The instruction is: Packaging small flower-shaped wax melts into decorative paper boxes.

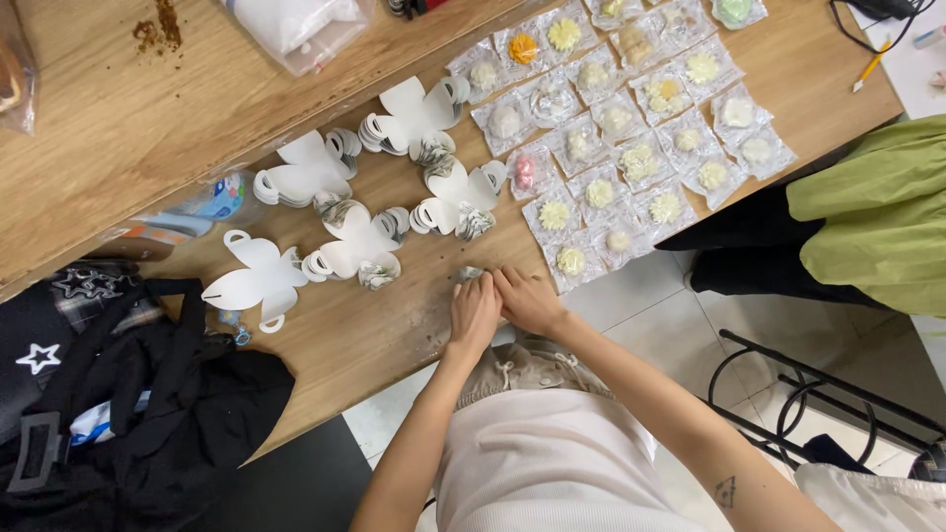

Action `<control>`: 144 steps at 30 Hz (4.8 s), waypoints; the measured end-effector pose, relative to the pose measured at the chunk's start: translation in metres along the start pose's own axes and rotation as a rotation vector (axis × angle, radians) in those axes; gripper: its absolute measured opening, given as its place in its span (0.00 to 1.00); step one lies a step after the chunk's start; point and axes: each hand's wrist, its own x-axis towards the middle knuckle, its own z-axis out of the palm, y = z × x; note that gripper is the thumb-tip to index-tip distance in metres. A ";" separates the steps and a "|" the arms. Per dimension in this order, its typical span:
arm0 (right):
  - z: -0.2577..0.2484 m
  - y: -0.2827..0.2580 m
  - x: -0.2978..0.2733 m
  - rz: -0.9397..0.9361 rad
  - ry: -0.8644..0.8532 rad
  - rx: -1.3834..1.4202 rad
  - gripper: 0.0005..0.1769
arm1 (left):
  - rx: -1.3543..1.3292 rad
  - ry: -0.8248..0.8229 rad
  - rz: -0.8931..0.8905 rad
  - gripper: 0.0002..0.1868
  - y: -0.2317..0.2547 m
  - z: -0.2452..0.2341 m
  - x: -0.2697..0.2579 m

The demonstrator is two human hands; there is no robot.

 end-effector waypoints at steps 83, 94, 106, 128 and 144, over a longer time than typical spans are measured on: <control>-0.020 0.019 0.002 0.163 0.029 0.318 0.08 | -0.780 0.067 -0.593 0.13 0.000 0.047 -0.032; -0.028 0.007 -0.004 0.105 0.006 0.081 0.07 | -0.536 0.125 -0.343 0.06 -0.024 0.037 -0.020; -0.012 0.017 0.000 -0.013 -0.078 -0.047 0.14 | -0.148 -0.034 -0.085 0.06 -0.012 0.003 -0.003; 0.018 0.045 -0.039 0.322 0.047 0.227 0.16 | -0.571 -0.238 -0.386 0.41 -0.032 -0.007 -0.014; 0.005 -0.005 0.022 0.122 -0.041 -0.653 0.25 | -0.327 -0.357 -0.528 0.73 -0.028 -0.004 -0.009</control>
